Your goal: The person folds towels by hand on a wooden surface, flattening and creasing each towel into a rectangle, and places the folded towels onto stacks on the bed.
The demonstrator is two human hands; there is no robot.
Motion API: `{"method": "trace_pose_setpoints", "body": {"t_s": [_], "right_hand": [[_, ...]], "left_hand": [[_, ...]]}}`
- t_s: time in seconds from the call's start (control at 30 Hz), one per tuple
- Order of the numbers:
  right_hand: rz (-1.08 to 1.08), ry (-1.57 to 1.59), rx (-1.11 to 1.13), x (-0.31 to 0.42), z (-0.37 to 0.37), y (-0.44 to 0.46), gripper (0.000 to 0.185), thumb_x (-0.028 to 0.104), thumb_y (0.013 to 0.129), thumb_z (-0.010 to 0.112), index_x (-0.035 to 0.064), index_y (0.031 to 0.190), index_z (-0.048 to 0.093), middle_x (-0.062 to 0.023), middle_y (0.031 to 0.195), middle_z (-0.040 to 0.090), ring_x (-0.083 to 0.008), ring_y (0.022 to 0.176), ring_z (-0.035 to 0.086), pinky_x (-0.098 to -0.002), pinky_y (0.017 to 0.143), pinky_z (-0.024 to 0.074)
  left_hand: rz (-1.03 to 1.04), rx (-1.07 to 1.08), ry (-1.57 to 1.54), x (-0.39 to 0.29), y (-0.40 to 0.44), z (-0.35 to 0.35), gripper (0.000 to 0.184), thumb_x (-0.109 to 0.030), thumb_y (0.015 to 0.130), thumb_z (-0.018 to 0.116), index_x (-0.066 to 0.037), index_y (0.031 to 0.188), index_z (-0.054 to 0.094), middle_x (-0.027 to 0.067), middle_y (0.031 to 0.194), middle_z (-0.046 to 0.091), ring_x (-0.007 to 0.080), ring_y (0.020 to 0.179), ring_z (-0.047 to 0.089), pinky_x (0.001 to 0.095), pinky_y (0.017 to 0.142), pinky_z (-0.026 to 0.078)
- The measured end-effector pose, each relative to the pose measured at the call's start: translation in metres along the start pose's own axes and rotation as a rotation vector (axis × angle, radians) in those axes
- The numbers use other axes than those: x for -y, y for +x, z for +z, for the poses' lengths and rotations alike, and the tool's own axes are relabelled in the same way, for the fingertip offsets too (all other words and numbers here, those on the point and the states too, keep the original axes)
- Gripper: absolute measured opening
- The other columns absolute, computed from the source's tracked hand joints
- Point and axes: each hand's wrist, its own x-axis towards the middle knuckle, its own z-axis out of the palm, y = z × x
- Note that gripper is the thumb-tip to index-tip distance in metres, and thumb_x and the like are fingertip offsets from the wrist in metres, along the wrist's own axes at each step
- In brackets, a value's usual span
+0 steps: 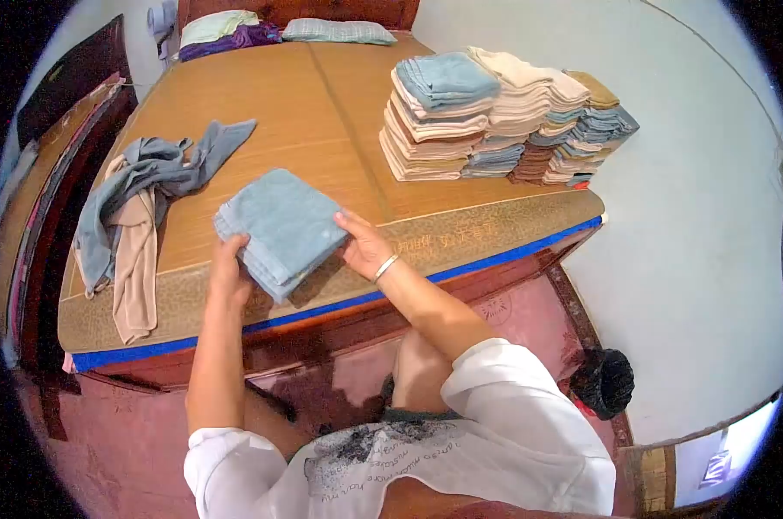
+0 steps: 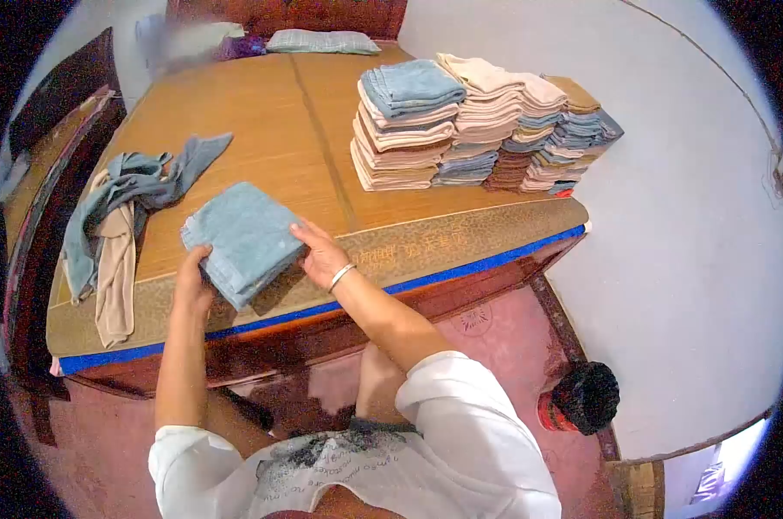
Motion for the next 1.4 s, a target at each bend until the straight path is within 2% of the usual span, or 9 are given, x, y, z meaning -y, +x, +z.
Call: {"method": "trace_pose_setpoints", "body": {"t_s": [0.1,0.2,0.37,0.5,0.63,0.9,1.17,1.2,1.4], "right_hand": [[-0.041,-0.018,-0.012,0.011,-0.005,0.004,0.036,0.014,0.079,0.061,0.0044,0.112,0.052,-0.0054,0.106,0.057,-0.0176,0.103,0.05,-0.0322,0.09,0.0374],[-0.098,-0.003,0.048,0.018,0.005,0.001,0.04,0.024,0.081,0.061,0.0051,0.114,0.05,-0.0049,0.111,0.055,-0.0183,0.103,0.05,-0.0346,0.091,0.0369],[0.139,0.095,0.13,-0.001,0.017,-0.014,0.059,0.048,0.077,0.059,0.0155,0.122,0.04,-0.0026,0.116,0.051,-0.0208,0.106,0.048,-0.0406,0.087,0.0409],[0.113,0.05,-0.116,-0.015,0.008,-0.006,0.049,0.041,0.079,0.06,0.017,0.119,0.043,-0.0022,0.108,0.053,-0.0195,0.098,0.051,-0.0395,0.082,0.0433],[-0.043,0.043,-0.147,0.004,0.0,-0.001,0.035,0.031,0.08,0.06,0.0126,0.108,0.05,-0.001,0.105,0.054,-0.0173,0.094,0.052,-0.0369,0.079,0.0436],[0.15,-0.17,-0.053,0.002,0.015,-0.018,0.04,0.015,0.081,0.06,0.0123,0.117,0.043,-0.0053,0.11,0.053,-0.0194,0.099,0.052,-0.0424,0.077,0.0468],[0.116,-0.716,0.01,0.08,0.073,-0.009,0.041,0.008,0.079,0.06,0.0078,0.117,0.042,-0.0048,0.104,0.057,-0.0179,0.09,0.058,-0.033,0.068,0.0507],[-0.013,-0.736,0.181,0.082,0.055,0.018,0.039,0.008,0.078,0.06,0.0077,0.114,0.045,-0.004,0.099,0.059,-0.0168,0.087,0.059,-0.0332,0.069,0.0512],[-0.271,-0.603,0.125,0.186,0.119,0.052,0.032,0.009,0.08,0.059,0.0069,0.11,0.049,-0.006,0.102,0.059,-0.0167,0.091,0.057,-0.0344,0.077,0.0494]], "left_hand": [[0.081,0.078,0.03,0.002,-0.004,0.006,0.046,-0.006,0.075,0.049,-0.002,0.12,0.04,0.0111,0.111,0.051,0.0261,0.101,0.051,0.0389,0.088,0.042],[0.13,0.046,0.004,0.004,-0.012,0.019,0.047,-0.006,0.075,0.05,-0.002,0.121,0.039,0.011,0.113,0.051,0.0254,0.101,0.051,0.039,0.088,0.042],[0.072,0.064,-0.121,0.007,0.001,0.007,0.047,-0.007,0.077,0.05,-0.003,0.122,0.037,0.0114,0.116,0.049,0.0258,0.105,0.05,0.0397,0.091,0.041],[0.067,0.054,-0.126,0.011,-0.002,0.01,0.048,-0.008,0.077,0.052,-0.005,0.123,0.036,0.0108,0.117,0.048,0.0266,0.107,0.048,0.0404,0.093,0.039],[0.111,0.066,-0.077,0.02,-0.005,0.012,0.049,-0.004,0.077,0.049,-0.006,0.124,0.035,0.0097,0.12,0.046,0.0253,0.11,0.046,0.0385,0.094,0.038],[0.078,0.128,-0.068,0.03,0.004,0.0,0.049,-0.003,0.079,0.049,-0.01,0.125,0.035,0.0084,0.122,0.045,0.023,0.108,0.047,0.0351,0.091,0.039],[0.011,-0.13,0.083,0.032,0.009,-0.008,0.057,-0.04,0.089,0.044,-0.012,0.132,0.021,0.013,0.126,0.04,0.0256,0.107,0.047,0.0378,0.085,0.041],[0.003,-0.08,-0.002,0.037,0.017,-0.016,0.057,-0.037,0.089,0.046,-0.011,0.133,0.021,0.0139,0.126,0.039,0.0264,0.105,0.048,0.0369,0.081,0.044],[0.004,-0.081,0.093,0.035,0.014,-0.011,0.059,-0.033,0.088,0.049,-0.009,0.133,0.021,0.0126,0.124,0.04,0.022,0.099,0.052,0.031,0.073,0.048]]}}
